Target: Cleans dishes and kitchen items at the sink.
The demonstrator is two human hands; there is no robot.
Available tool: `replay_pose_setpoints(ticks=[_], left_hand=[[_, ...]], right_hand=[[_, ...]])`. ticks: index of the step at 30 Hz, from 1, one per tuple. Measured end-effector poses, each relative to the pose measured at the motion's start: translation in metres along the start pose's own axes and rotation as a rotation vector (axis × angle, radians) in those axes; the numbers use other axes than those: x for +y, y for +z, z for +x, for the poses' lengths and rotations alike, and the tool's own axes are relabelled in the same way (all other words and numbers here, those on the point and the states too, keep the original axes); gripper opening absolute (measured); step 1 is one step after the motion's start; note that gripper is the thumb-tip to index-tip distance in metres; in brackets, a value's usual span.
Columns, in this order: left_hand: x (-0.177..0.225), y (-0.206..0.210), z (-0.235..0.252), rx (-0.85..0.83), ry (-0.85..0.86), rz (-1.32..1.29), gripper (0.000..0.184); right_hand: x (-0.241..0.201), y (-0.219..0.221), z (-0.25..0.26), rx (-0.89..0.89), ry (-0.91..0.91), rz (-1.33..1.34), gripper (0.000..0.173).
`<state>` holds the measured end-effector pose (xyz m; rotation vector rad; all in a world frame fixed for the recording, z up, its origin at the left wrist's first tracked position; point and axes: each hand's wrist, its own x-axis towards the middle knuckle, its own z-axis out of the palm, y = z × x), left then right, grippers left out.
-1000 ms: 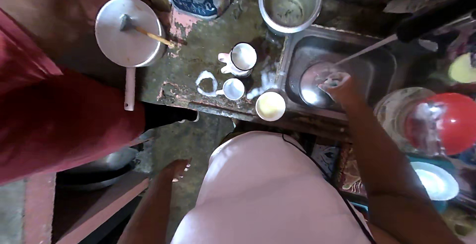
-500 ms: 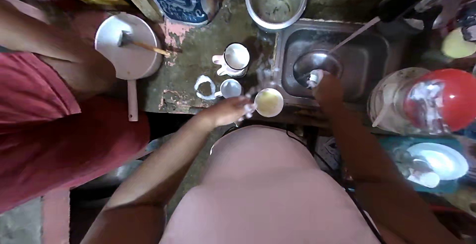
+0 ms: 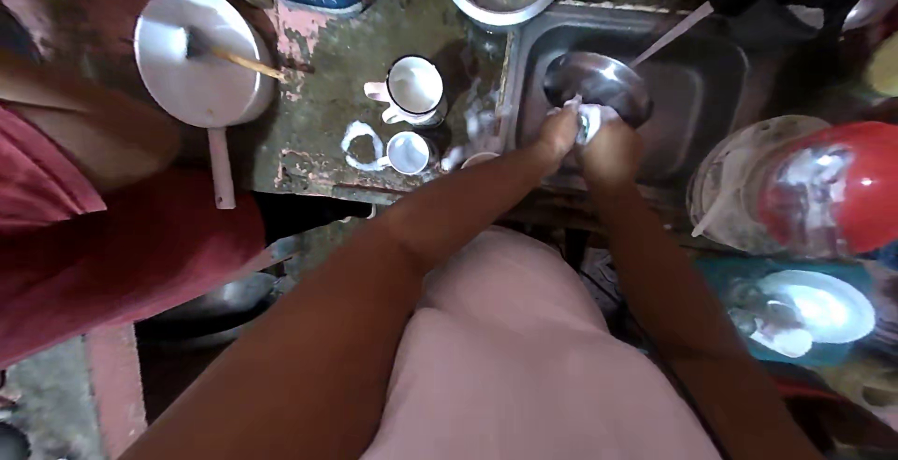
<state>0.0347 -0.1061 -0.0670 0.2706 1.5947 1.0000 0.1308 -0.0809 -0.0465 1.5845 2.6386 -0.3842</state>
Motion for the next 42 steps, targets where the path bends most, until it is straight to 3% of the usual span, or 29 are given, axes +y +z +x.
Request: replay_pose_setpoints(ticks=[5,15,17,19,22,25,28,30,33,37,39,42], left_hand=[[-0.01,0.016,0.026,0.017,0.02,-0.234,0.056],[0.029,0.027,0.028,0.057,0.075,0.149,0.046],[0.029,0.031,0.038,0.107,-0.015,-0.007,0.054],[0.029,0.033,0.053,0.114,-0.127,-0.244,0.058],[0.032,0.025,0.057,0.057,-0.244,-0.456,0.055],[0.035,0.019,0.052,0.013,-0.25,-0.41,0.053],[0.043,0.01,0.052,-0.007,-0.198,-0.332,0.048],[0.052,0.0,0.05,-0.026,-0.097,-0.226,0.042],[0.064,-0.019,0.044,-0.046,0.062,0.105,0.037],[0.076,-0.034,0.026,0.009,0.198,0.354,0.032],[0.079,-0.039,0.015,0.028,0.231,0.405,0.032],[0.076,-0.047,0.011,0.041,0.243,0.353,0.029]], right_hand=[[0.015,0.003,0.002,-0.053,-0.092,-0.079,0.039],[0.046,-0.003,-0.014,-0.105,-0.278,-0.02,0.044],[0.055,-0.005,-0.023,-0.051,-0.309,0.159,0.042],[0.062,-0.011,-0.033,-0.053,-0.247,0.368,0.035],[0.075,-0.018,-0.045,-0.204,0.022,0.621,0.038],[0.09,-0.011,-0.054,-0.352,0.212,0.915,0.039],[0.08,-0.017,-0.061,-0.422,0.238,0.864,0.054],[0.064,-0.02,-0.062,-0.407,0.079,0.764,0.048],[0.035,-0.011,-0.06,-0.294,-0.324,0.697,0.024],[-0.011,0.012,-0.046,-0.293,-0.809,0.482,0.018],[-0.033,0.025,-0.042,-0.312,-0.943,0.306,0.017],[-0.053,0.054,-0.044,-0.287,-0.996,0.17,0.026]])
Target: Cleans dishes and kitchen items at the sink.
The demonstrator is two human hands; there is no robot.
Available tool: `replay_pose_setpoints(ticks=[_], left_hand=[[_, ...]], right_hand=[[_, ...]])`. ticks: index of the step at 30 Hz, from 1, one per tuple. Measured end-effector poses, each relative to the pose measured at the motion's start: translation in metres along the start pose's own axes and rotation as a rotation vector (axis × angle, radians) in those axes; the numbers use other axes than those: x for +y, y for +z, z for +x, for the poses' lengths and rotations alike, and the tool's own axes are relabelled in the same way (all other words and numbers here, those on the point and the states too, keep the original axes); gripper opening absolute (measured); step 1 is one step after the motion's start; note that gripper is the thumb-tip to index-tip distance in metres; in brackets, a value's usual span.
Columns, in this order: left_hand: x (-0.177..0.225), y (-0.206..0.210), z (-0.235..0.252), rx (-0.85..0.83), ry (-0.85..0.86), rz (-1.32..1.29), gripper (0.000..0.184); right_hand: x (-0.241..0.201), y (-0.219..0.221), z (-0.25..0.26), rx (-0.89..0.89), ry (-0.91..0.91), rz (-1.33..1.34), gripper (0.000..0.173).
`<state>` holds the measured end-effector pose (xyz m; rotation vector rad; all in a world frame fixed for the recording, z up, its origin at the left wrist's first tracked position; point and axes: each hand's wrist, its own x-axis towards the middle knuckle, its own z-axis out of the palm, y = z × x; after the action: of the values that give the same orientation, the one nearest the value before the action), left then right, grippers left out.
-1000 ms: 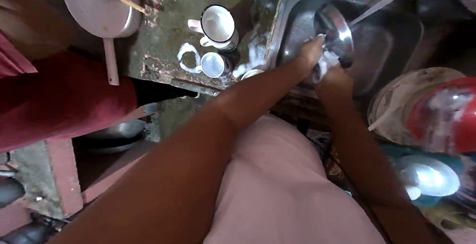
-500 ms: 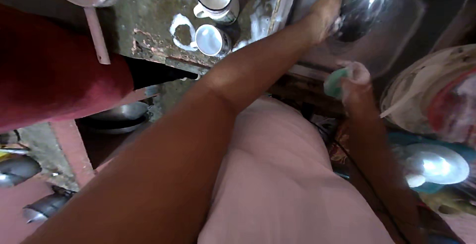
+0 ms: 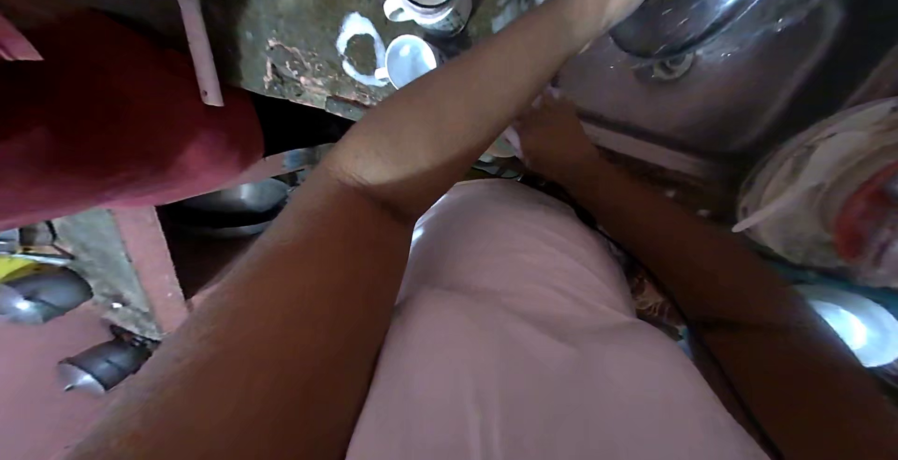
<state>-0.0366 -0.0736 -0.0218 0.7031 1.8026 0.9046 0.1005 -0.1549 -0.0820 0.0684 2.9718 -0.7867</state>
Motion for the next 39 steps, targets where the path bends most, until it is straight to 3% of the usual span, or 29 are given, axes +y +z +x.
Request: replay_pose_setpoints(ticks=[5,10,11,14,19,23,25,29,35,39], left_hand=[[-0.012,-0.016,-0.002,0.034,-0.074,-0.363,0.024],[-0.02,-0.03,-0.004,0.097,-0.133,-0.568,0.025],[-0.021,-0.033,-0.006,0.113,-0.136,-0.57,0.024],[-0.024,-0.042,-0.018,0.183,-0.134,-0.525,0.026],[-0.049,-0.046,-0.041,0.19,-0.101,-1.081,0.053],[-0.048,-0.041,-0.087,0.228,-0.329,-1.2,0.059],[-0.047,-0.035,-0.11,0.276,-0.387,-1.136,0.048],[-0.048,-0.019,-0.13,0.274,-0.32,-1.161,0.034],[-0.068,-0.009,-0.13,0.212,-0.311,-1.298,0.031],[-0.092,-0.006,-0.126,0.199,-0.286,-1.29,0.029]], right_hand=[[-0.001,0.022,0.015,-0.081,0.06,-0.023,0.021],[0.0,0.005,0.014,-0.254,0.105,0.014,0.02],[0.003,0.0,0.011,-0.203,0.115,0.072,0.021],[0.016,-0.017,-0.012,0.181,0.159,0.32,0.015],[0.064,-0.051,-0.077,0.645,0.097,0.593,0.019],[0.084,-0.071,-0.09,0.955,0.232,0.954,0.028],[0.078,-0.086,-0.078,0.994,0.273,1.232,0.028],[0.058,-0.102,-0.061,0.853,0.312,1.597,0.034],[0.047,-0.098,-0.053,0.786,0.319,1.574,0.027],[0.05,-0.096,-0.048,0.94,0.313,1.397,0.023]])
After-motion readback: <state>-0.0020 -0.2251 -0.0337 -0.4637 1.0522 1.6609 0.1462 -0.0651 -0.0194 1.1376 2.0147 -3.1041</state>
